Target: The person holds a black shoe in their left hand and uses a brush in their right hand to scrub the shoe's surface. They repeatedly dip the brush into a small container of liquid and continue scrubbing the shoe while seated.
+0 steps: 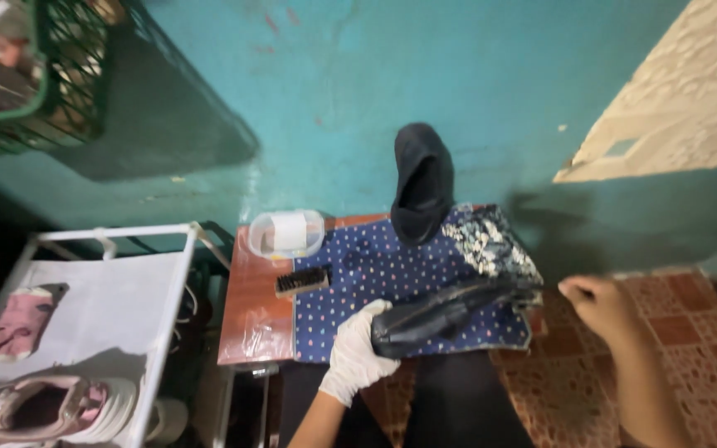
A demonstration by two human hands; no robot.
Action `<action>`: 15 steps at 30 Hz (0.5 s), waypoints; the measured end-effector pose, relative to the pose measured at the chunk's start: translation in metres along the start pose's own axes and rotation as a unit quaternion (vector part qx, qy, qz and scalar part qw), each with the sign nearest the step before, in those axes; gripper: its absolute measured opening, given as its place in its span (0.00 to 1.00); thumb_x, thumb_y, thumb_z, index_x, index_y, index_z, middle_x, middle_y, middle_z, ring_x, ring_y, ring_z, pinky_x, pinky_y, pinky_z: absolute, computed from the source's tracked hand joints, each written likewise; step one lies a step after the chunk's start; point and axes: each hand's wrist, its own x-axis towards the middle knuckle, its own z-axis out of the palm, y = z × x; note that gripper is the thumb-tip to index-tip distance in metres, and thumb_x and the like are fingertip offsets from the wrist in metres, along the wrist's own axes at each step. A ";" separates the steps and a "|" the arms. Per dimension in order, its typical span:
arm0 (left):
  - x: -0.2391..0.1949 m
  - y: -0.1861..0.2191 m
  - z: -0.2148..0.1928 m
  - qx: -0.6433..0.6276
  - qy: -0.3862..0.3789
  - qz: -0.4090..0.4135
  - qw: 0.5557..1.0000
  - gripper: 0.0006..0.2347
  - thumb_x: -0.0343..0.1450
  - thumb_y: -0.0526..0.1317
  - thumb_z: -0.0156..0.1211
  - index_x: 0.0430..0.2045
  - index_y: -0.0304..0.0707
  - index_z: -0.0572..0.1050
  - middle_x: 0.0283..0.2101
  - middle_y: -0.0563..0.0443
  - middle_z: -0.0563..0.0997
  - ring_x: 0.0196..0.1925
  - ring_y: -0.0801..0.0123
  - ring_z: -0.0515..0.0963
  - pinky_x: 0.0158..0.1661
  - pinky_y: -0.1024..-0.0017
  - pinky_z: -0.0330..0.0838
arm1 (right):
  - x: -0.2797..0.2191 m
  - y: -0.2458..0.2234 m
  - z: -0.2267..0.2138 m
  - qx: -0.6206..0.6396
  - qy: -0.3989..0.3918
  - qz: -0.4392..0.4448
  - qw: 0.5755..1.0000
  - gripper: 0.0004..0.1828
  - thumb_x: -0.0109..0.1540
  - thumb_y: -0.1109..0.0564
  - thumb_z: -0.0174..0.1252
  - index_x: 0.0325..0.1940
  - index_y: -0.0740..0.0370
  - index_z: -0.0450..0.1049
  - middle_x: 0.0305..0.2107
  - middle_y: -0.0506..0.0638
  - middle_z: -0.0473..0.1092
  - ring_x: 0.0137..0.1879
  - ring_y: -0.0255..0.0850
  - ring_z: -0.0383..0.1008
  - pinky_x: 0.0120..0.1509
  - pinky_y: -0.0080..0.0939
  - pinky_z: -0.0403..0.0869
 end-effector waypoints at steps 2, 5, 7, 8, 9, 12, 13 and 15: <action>-0.001 0.004 -0.002 -0.015 -0.016 -0.027 0.999 0.34 0.48 0.45 0.69 0.54 0.53 0.74 0.53 0.57 0.82 0.57 0.64 0.82 0.57 0.75 0.72 | -0.002 0.002 -0.003 -0.011 -0.050 0.107 0.993 0.20 0.63 0.43 0.61 0.47 0.57 0.87 0.48 0.48 0.82 0.58 0.43 0.80 0.64 0.44 0.72; -0.001 -0.001 0.004 0.005 -0.012 -0.033 0.999 0.35 0.47 0.45 0.71 0.54 0.53 0.73 0.55 0.59 0.81 0.59 0.66 0.80 0.59 0.77 0.68 | -0.004 0.002 -0.013 -0.004 -0.073 0.153 0.985 0.19 0.65 0.45 0.59 0.49 0.58 0.87 0.50 0.47 0.82 0.60 0.44 0.78 0.65 0.45 0.72; -0.001 0.005 0.001 0.012 -0.015 -0.046 0.999 0.35 0.47 0.45 0.70 0.54 0.56 0.73 0.53 0.60 0.82 0.57 0.66 0.81 0.58 0.78 0.69 | -0.006 0.021 -0.006 0.007 -0.056 0.123 0.991 0.18 0.65 0.46 0.58 0.48 0.58 0.86 0.46 0.49 0.83 0.55 0.42 0.80 0.60 0.43 0.73; 0.000 0.008 0.000 0.018 -0.023 -0.063 0.998 0.34 0.47 0.45 0.69 0.53 0.58 0.73 0.52 0.62 0.82 0.56 0.67 0.82 0.57 0.79 0.70 | -0.006 0.031 -0.002 0.017 -0.043 0.099 0.994 0.18 0.66 0.46 0.58 0.47 0.59 0.86 0.42 0.50 0.84 0.49 0.41 0.82 0.56 0.41 0.74; 0.000 0.008 0.000 0.017 -0.016 -0.058 0.998 0.34 0.47 0.45 0.69 0.53 0.58 0.73 0.52 0.62 0.82 0.56 0.67 0.82 0.57 0.79 0.70 | -0.010 0.037 0.007 0.017 -0.039 0.092 0.995 0.18 0.66 0.46 0.58 0.47 0.59 0.86 0.42 0.50 0.84 0.49 0.41 0.82 0.56 0.41 0.74; 0.000 0.017 -0.007 0.006 -0.030 -0.076 0.997 0.36 0.47 0.45 0.70 0.55 0.59 0.72 0.55 0.60 0.81 0.59 0.66 0.80 0.60 0.78 0.68 | -0.025 0.025 0.022 0.086 0.003 0.149 0.985 0.21 0.68 0.43 0.55 0.55 0.57 0.82 0.48 0.51 0.82 0.57 0.45 0.79 0.64 0.45 0.70; 0.000 0.027 -0.013 -0.001 -0.054 -0.114 0.992 0.37 0.47 0.44 0.70 0.56 0.60 0.71 0.55 0.63 0.81 0.59 0.70 0.80 0.60 0.80 0.68 | -0.036 0.002 0.018 0.164 -0.024 0.181 0.970 0.21 0.65 0.43 0.58 0.50 0.58 0.83 0.46 0.53 0.82 0.57 0.44 0.78 0.65 0.43 0.67; 0.001 0.055 -0.026 -0.008 -0.074 -0.148 0.986 0.38 0.47 0.43 0.71 0.57 0.61 0.71 0.56 0.66 0.80 0.60 0.73 0.80 0.61 0.82 0.68 | -0.064 -0.056 0.017 0.241 -0.051 0.206 0.947 0.21 0.62 0.42 0.60 0.46 0.60 0.84 0.44 0.54 0.83 0.56 0.43 0.77 0.66 0.41 0.64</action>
